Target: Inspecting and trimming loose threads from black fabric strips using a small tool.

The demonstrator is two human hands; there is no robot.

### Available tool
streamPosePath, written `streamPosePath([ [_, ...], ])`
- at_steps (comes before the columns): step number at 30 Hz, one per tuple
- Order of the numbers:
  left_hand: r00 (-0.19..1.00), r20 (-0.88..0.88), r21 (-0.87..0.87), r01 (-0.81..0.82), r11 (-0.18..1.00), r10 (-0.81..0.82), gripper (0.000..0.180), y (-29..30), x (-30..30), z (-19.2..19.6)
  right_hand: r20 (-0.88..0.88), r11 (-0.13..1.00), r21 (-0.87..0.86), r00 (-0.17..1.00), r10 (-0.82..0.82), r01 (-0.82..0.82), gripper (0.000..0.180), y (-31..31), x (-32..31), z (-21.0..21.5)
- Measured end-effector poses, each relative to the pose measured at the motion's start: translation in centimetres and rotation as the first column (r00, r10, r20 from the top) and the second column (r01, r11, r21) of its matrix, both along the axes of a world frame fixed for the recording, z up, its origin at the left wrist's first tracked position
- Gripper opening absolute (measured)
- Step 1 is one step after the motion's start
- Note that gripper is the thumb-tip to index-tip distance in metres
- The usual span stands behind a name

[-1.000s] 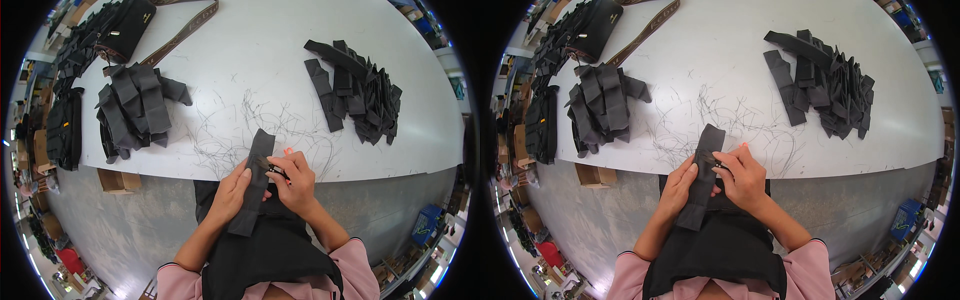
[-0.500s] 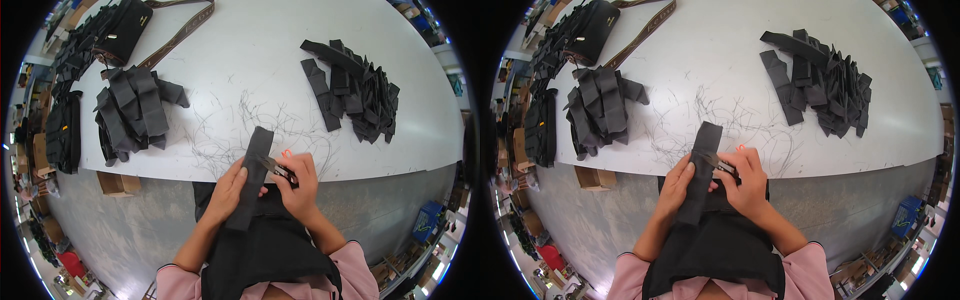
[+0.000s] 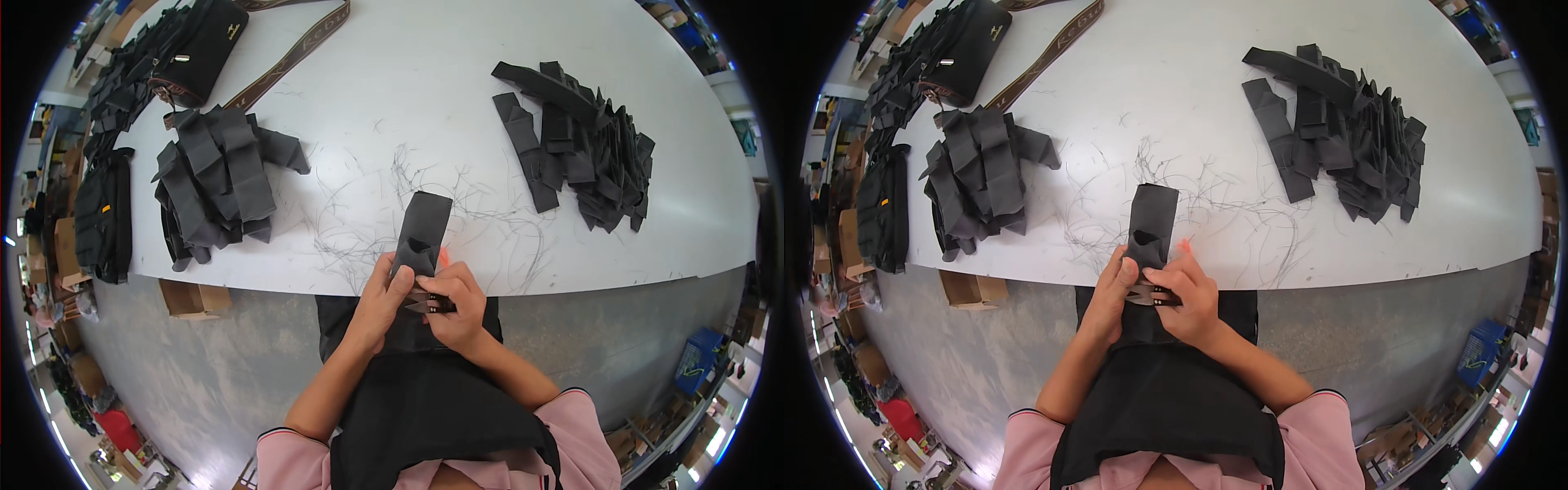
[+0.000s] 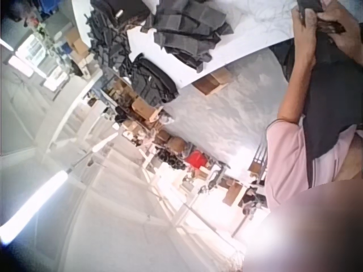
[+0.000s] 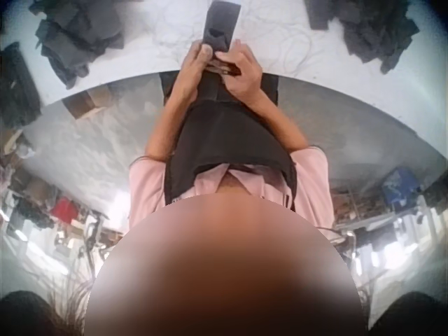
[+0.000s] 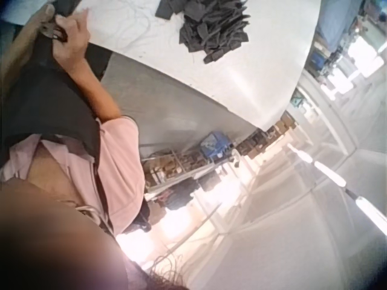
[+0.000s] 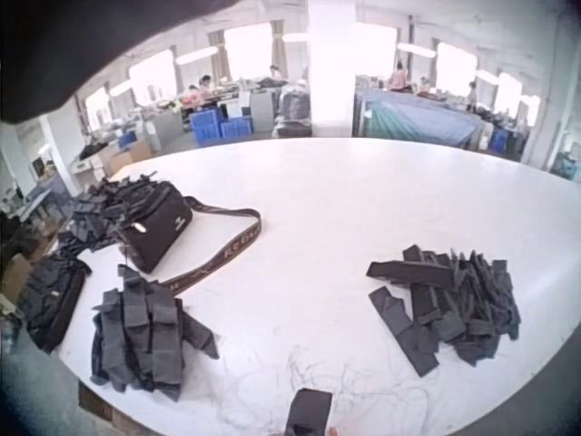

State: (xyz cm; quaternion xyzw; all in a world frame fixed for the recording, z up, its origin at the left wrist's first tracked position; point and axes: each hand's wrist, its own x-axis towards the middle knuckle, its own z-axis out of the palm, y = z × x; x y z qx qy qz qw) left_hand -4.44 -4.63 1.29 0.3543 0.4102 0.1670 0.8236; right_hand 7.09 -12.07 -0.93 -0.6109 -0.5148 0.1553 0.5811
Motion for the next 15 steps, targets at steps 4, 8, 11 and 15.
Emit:
streamPosePath([
  [4, 0.997, 0.045, -0.09, 0.06, 0.994, -0.056, 0.047, -0.1, -0.3, 0.0, -0.546, 0.966, -0.209, 0.837, 0.015, -0.153, 0.024, -0.9, 0.8, 1.0],
  [8, 0.999, 0.028, -0.027, 0.039, 0.999, -0.038, 0.046, 0.1, -0.4, 0.2, -0.53, 0.853, -0.423, 0.847, 0.039, -0.304, 0.02, 1.4, 2.6, 3.5],
  [11, 0.995, 0.077, -0.034, 0.072, 0.997, -0.069, 0.048, 0.3, -0.5, 0.5, -0.604, 0.885, -0.399, 0.795, -0.056, -0.241, 0.024, 2.5, 3.1, 3.0],
  [15, 0.994, 0.112, -0.046, 0.003, 0.999, 0.003, 0.052, 0.7, -0.6, 0.5, -0.127, 0.975, -0.224, 0.991, -0.034, 0.004, 0.034, 0.1, 2.8, 3.2],
])
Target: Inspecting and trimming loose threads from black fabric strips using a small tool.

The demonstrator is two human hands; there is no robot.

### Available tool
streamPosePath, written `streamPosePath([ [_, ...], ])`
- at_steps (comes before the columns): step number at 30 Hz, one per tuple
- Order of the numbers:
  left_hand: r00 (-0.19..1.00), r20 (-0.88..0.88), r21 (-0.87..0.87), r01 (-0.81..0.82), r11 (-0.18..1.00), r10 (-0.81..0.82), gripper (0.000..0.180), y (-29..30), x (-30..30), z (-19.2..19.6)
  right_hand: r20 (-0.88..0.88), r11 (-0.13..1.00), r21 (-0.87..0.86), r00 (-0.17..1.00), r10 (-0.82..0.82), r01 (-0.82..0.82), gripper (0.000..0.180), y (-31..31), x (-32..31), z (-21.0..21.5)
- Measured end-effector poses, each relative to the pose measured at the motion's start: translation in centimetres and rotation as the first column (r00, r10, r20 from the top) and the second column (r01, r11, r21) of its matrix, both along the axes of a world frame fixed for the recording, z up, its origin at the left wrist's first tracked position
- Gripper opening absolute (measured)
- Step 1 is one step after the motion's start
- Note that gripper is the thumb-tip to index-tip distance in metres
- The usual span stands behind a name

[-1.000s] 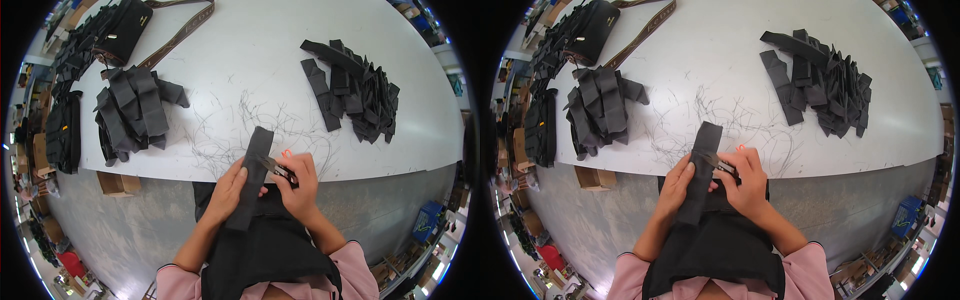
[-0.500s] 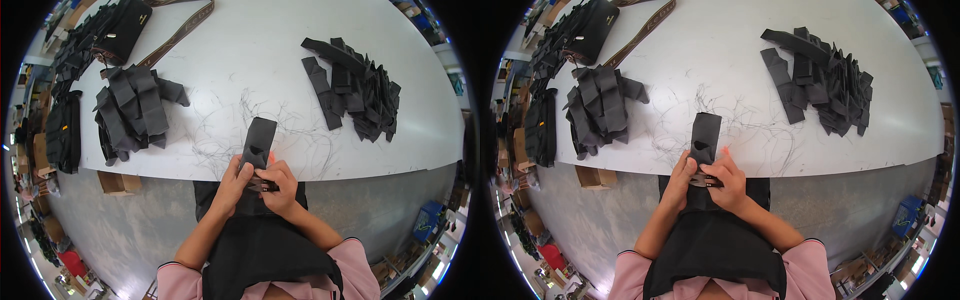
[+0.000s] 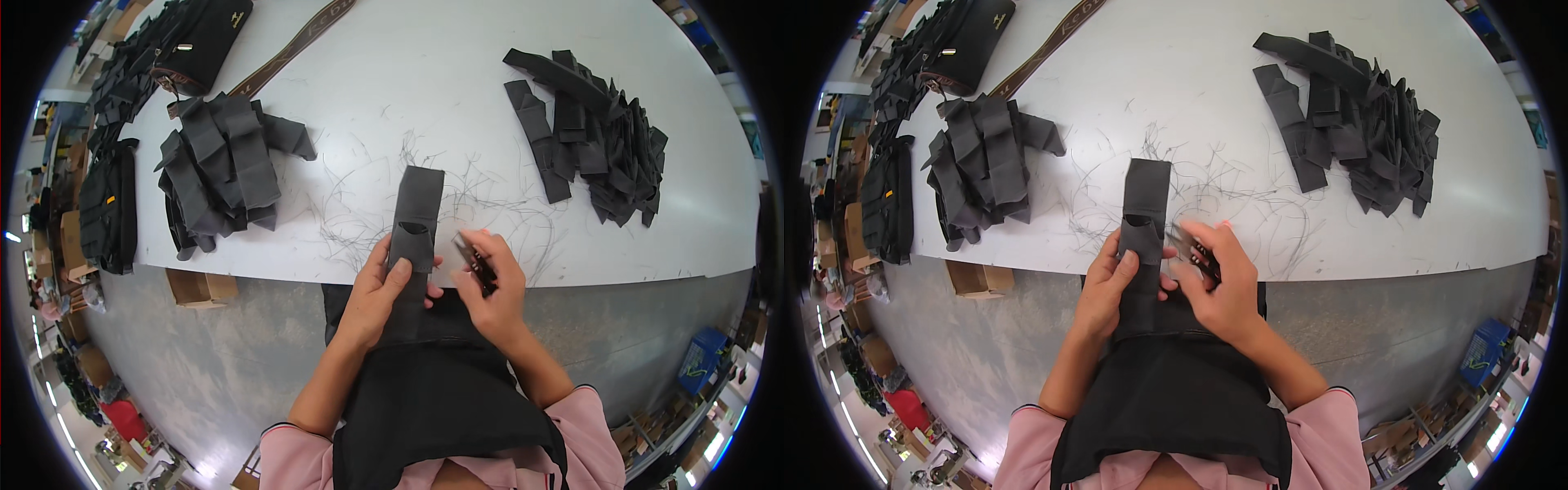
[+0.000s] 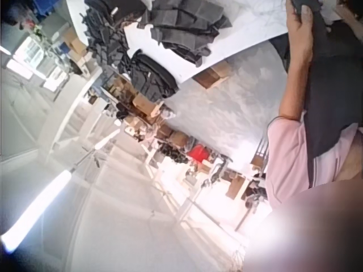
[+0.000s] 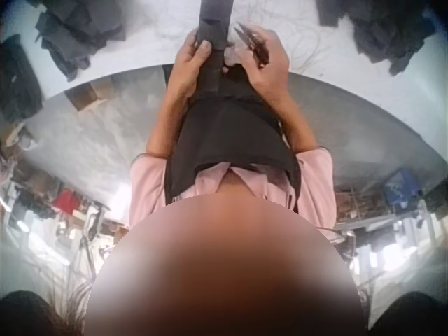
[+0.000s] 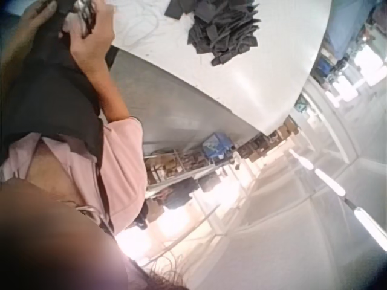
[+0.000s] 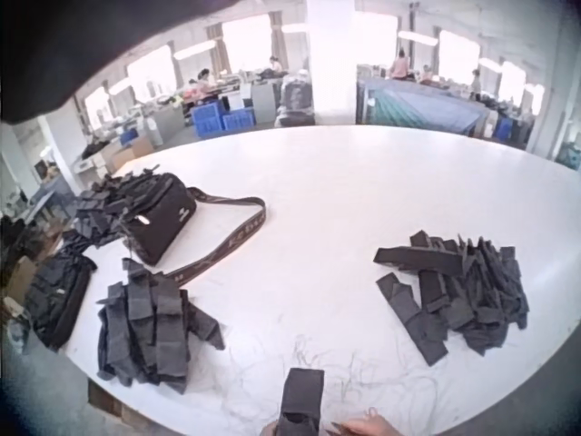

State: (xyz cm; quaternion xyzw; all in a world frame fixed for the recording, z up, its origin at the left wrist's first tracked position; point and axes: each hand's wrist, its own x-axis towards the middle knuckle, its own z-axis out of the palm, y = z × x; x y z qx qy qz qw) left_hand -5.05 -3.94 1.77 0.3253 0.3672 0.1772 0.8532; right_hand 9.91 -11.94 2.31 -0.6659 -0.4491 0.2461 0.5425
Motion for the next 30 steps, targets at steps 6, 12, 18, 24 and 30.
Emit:
streamPosePath([
  [6, 0.996, 0.036, -0.013, -0.078, 0.997, 0.078, 0.051, 0.0, 0.3, 0.1, 0.307, 0.992, -0.12, 0.948, 0.079, -0.043, 0.028, -1.2, -0.2, 2.0],
  [12, 0.992, 0.056, 0.014, -0.111, 0.994, 0.11, 0.048, -0.4, 0.7, 0.2, 0.44, 0.989, -0.131, 0.889, 0.125, -0.074, 0.028, -0.6, -0.1, 2.4],
  [18, 0.994, 0.034, 0.002, -0.105, 0.995, 0.105, 0.046, -0.3, 0.4, 0.2, 0.544, 0.982, -0.162, 0.822, 0.17, -0.096, 0.025, -0.5, -0.1, 2.4],
  [24, 0.997, 0.005, -0.038, -0.083, 0.996, 0.083, 0.045, 0.0, 0.3, 0.2, 0.403, 0.994, -0.107, 0.913, 0.064, -0.022, 0.024, -0.8, 0.3, 1.8],
  [30, 0.995, 0.014, -0.039, -0.094, 0.995, 0.095, 0.045, 0.0, 0.3, 0.1, 0.359, 0.987, -0.144, 0.926, 0.119, -0.071, 0.026, -0.3, 0.0, 2.4],
])
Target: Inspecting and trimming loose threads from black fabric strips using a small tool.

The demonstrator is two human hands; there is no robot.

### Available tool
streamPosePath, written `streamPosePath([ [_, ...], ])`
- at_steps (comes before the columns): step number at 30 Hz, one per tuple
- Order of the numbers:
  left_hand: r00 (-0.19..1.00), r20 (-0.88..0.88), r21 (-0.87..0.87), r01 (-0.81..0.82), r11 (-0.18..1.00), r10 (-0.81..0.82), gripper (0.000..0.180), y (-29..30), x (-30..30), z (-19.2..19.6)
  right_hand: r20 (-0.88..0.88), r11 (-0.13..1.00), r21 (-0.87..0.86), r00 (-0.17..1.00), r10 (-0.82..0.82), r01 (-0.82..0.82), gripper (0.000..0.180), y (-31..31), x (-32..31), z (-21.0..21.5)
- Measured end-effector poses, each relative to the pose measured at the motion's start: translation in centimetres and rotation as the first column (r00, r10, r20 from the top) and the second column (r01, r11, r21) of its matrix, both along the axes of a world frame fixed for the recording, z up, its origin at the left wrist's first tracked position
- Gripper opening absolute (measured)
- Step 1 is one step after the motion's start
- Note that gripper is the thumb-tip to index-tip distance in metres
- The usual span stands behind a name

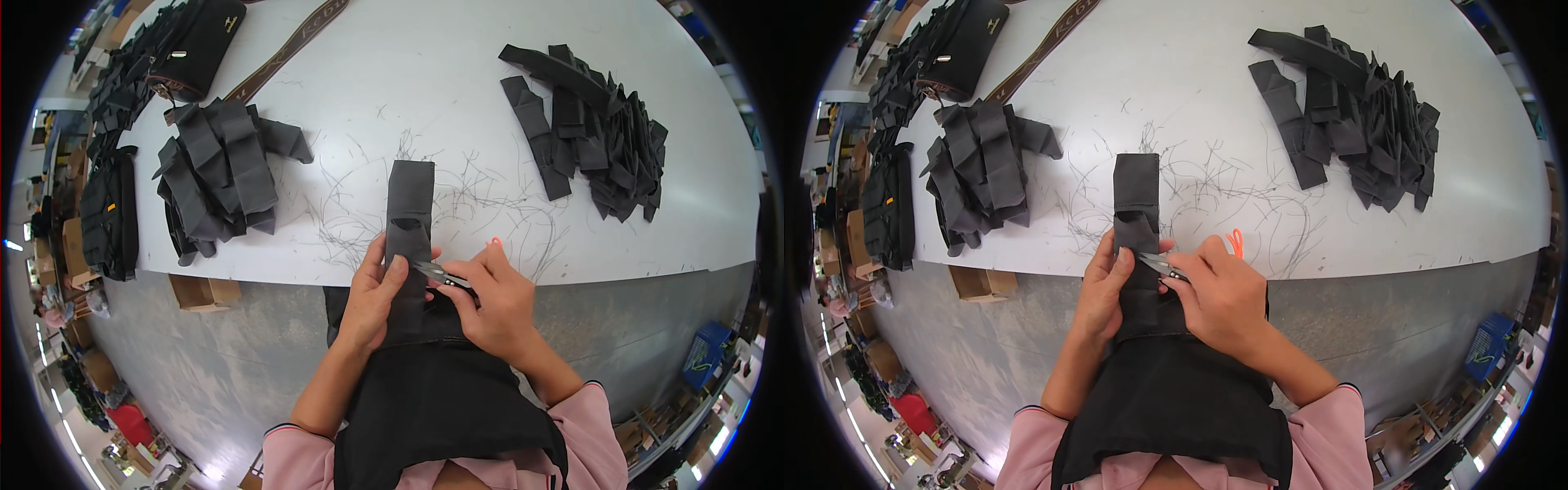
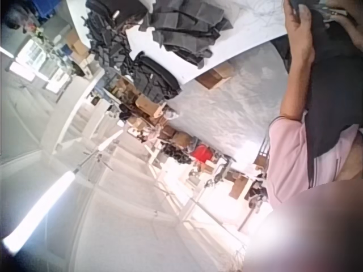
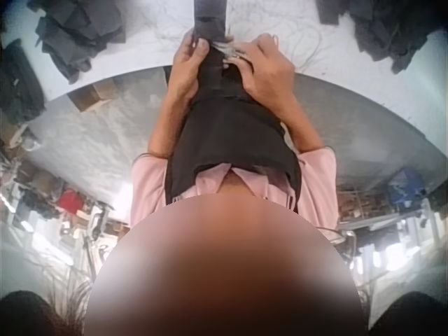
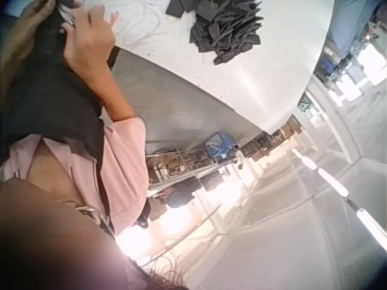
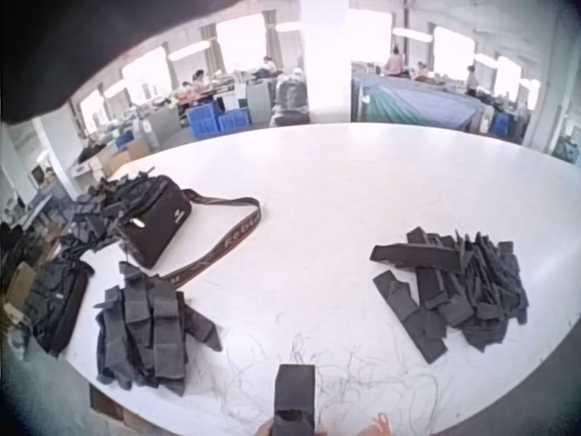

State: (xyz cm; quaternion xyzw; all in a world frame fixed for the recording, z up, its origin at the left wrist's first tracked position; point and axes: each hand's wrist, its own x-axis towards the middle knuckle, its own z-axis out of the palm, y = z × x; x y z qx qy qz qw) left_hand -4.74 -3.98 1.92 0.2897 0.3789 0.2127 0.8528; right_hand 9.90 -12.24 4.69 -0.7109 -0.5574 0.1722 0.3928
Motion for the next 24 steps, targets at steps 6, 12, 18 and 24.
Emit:
streamPosePath([
  [6, 1.0, -0.008, 0.028, -0.02, 0.999, 0.02, 0.045, -0.2, 0.0, 0.0, 0.12, 0.996, -0.075, 0.991, 0.065, -0.056, 0.025, 0.4, -0.1, 0.6],
  [12, 1.0, 0.016, -0.011, -0.023, 1.0, 0.023, 0.049, -0.1, -0.5, -0.2, 0.026, 0.999, -0.041, 1.0, 0.013, -0.012, 0.023, 0.1, 0.1, 0.2],
  [18, 1.0, 0.008, -0.004, -0.024, 1.0, 0.024, 0.051, -0.1, -0.4, -0.1, 0.017, 0.99, -0.111, 0.996, 0.09, -0.088, 0.024, 0.7, 0.7, 0.9],
  [24, 0.999, -0.033, 0.006, 0.037, 0.999, -0.036, 0.05, 0.2, -1.1, 0.2, 0.09, 0.97, -0.08, 0.967, 0.237, -0.231, 0.025, 1.4, 2.0, 0.6],
])
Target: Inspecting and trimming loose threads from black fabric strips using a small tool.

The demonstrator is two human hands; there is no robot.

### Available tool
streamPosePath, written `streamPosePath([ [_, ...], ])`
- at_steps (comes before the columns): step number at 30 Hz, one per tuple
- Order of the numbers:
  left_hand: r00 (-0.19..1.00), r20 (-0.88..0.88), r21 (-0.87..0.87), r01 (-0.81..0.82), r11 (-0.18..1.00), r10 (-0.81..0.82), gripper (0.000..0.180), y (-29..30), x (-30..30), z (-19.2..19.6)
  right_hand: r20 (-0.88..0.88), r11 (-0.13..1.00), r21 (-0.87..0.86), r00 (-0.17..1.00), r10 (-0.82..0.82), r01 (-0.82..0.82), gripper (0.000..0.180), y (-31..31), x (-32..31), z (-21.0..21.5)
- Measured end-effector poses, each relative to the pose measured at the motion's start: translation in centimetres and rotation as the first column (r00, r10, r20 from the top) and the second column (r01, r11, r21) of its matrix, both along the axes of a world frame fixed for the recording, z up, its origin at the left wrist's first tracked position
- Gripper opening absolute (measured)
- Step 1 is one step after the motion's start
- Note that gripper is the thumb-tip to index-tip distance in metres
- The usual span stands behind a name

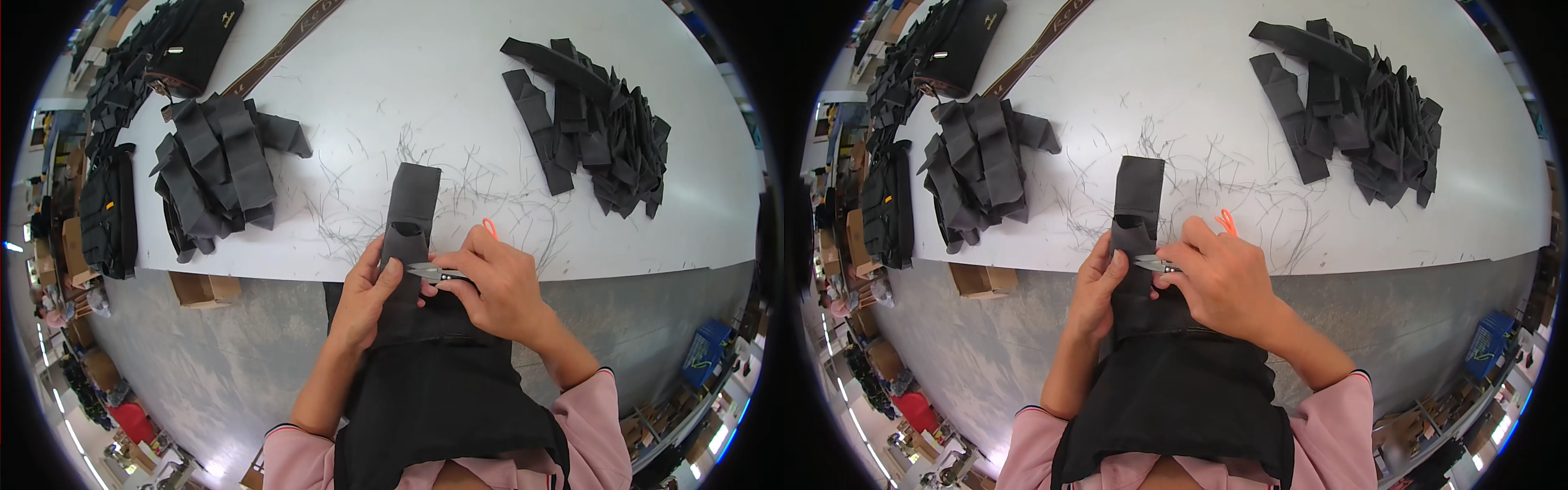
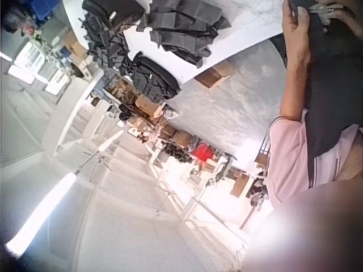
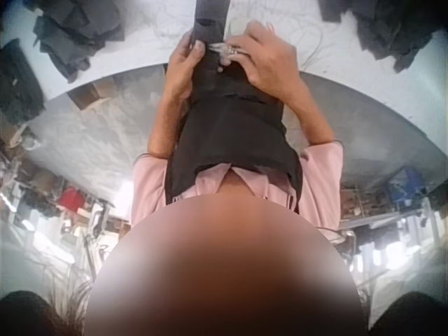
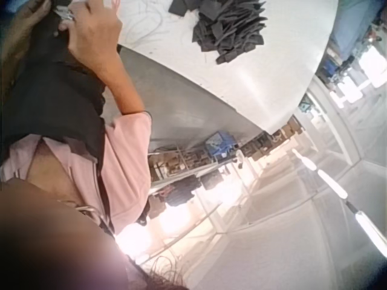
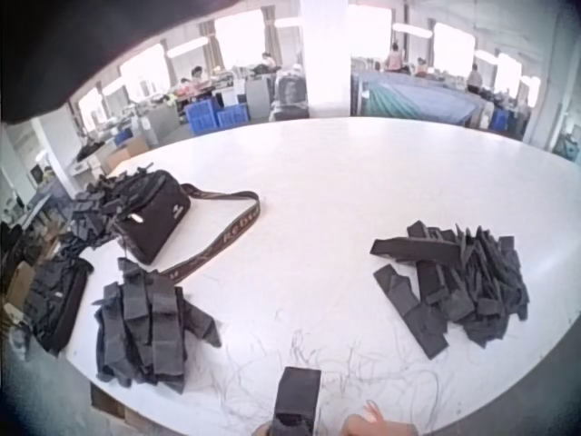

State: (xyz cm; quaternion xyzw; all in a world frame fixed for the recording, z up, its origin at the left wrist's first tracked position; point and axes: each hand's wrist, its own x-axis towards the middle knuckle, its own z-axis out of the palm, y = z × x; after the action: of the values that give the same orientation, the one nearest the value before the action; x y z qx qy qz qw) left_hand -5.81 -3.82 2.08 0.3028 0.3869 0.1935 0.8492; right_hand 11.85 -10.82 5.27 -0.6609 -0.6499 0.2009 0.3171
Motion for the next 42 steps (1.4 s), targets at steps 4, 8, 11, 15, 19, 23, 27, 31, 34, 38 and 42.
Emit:
streamPosePath([
  [4, 0.995, 0.013, -0.057, 0.099, 0.993, -0.098, 0.052, 0.3, -0.4, 0.0, -0.042, 0.998, -0.005, 0.997, 0.067, -0.067, 0.023, -0.1, 0.4, -0.2],
  [8, 0.993, 0.032, -0.077, 0.115, 0.99, -0.113, 0.054, 0.3, -0.7, -0.1, -0.219, 0.997, -0.072, 0.976, 0.001, -0.017, 0.022, -0.3, 0.7, -0.8],
  [11, 0.992, 0.042, -0.086, 0.118, 0.989, -0.115, 0.054, 0.3, -0.9, 0.0, -0.463, 0.995, -0.09, 0.882, -0.089, 0.054, 0.021, -0.5, 0.6, -0.9],
  [15, 0.993, 0.039, -0.099, 0.118, 0.988, -0.114, 0.054, 0.4, -0.8, 0.0, -0.296, 0.991, -0.13, 0.953, -0.068, 0.03, 0.021, -0.6, 0.2, -0.3],
  [19, 0.993, 0.044, -0.106, 0.114, 0.988, -0.11, 0.055, 0.5, -0.7, 0.3, -0.249, 0.992, -0.109, 0.964, -0.088, 0.062, 0.021, -1.0, 0.3, 0.1],
  [23, 0.993, 0.05, -0.1, 0.109, 0.989, -0.105, 0.056, 0.4, -0.9, 0.1, -0.195, 0.993, -0.12, 0.98, -0.035, 0.012, 0.022, -0.4, 0.0, 0.3],
  [27, 0.995, 0.001, -0.101, 0.104, 0.989, -0.104, 0.055, 0.4, -0.8, 0.4, -0.343, 0.995, -0.094, 0.939, -0.002, -0.032, 0.023, -0.4, 0.5, -0.3],
  [31, 0.975, -0.043, -0.02, 0.218, 0.976, -0.219, 0.053, 0.4, -1.0, 0.1, -0.377, 0.991, -0.135, 0.925, -0.059, 0.008, 0.022, -0.3, 0.2, 0.2],
  [34, 0.954, -0.09, 0.044, 0.29, 0.956, -0.286, 0.051, 0.4, -1.5, 0.0, -0.266, 0.987, -0.16, 0.964, -0.024, -0.02, 0.022, -0.1, -0.4, 0.1],
  [38, 0.926, -0.14, 0.061, 0.361, 0.93, -0.35, 0.049, 0.5, -1.8, 0.2, -0.222, 0.985, -0.168, 0.975, 0.005, -0.044, 0.022, 0.0, -0.5, 0.0],
  [42, 0.902, -0.152, 0.104, 0.421, 0.901, -0.404, 0.048, 0.6, -2.0, 0.0, -0.227, 0.98, -0.185, 0.974, 0.027, -0.07, 0.022, -0.1, -0.4, -0.3],
])
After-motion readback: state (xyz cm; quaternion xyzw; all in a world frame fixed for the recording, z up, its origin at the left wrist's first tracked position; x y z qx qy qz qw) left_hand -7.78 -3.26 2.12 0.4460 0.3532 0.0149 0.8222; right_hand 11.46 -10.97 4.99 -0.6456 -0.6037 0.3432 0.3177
